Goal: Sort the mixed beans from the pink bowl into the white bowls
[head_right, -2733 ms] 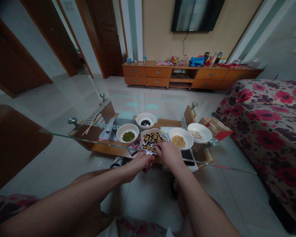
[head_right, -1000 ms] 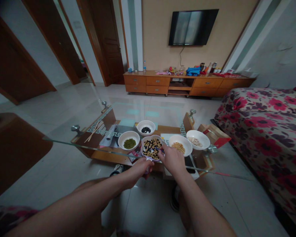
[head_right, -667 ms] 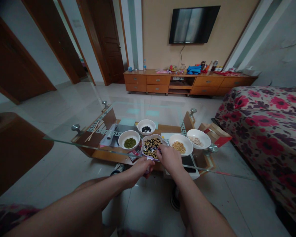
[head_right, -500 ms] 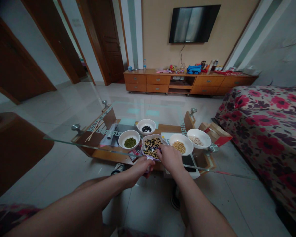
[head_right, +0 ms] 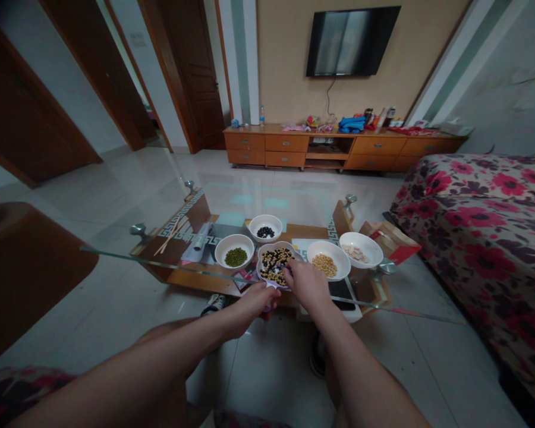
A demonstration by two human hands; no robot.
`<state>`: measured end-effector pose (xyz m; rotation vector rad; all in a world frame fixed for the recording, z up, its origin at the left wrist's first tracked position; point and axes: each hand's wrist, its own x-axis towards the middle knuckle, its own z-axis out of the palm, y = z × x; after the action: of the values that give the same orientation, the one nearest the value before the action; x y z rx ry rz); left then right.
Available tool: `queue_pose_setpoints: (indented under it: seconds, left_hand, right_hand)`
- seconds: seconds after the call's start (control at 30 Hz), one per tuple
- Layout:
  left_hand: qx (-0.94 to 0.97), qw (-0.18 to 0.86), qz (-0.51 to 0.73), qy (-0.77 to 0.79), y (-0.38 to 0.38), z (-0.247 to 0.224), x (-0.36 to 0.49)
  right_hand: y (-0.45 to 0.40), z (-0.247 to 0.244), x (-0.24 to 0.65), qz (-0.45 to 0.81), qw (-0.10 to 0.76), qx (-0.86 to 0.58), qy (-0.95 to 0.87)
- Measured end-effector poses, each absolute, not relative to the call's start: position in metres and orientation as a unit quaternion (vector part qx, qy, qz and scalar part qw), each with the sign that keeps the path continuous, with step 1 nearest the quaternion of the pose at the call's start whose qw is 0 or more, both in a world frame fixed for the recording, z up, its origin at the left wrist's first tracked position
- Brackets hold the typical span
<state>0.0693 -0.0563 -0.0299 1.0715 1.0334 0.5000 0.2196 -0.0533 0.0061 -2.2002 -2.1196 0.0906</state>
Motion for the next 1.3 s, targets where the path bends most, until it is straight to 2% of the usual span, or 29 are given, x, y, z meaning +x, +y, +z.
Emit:
queue_pose_setpoints:
  seconds: [0.2, 0.5, 1.0, 1.3]
  left_hand:
    - [0.480, 0.708, 0.223, 0.468, -0.058, -0.028, 0.069]
    - [0.483, 0.708, 0.229, 0.461, -0.057, -0.029, 0.069]
    - [0.484, 0.705, 0.227, 0.466, -0.058, -0.023, 0.069]
    - [0.477, 0.707, 0.223, 0.472, -0.058, -0.024, 0.069]
  right_hand:
    - [-0.058, 0.008, 0.223, 0.031, 0.071, -0.715, -0.695]
    - [-0.056, 0.008, 0.220, 0.039, 0.028, -0.725, -0.687]
    - [-0.054, 0.005, 0.220, 0.046, 0.029, -0.719, -0.693]
    - [-0.059, 0.016, 0.222, 0.031, 0.077, -0.721, -0.688]
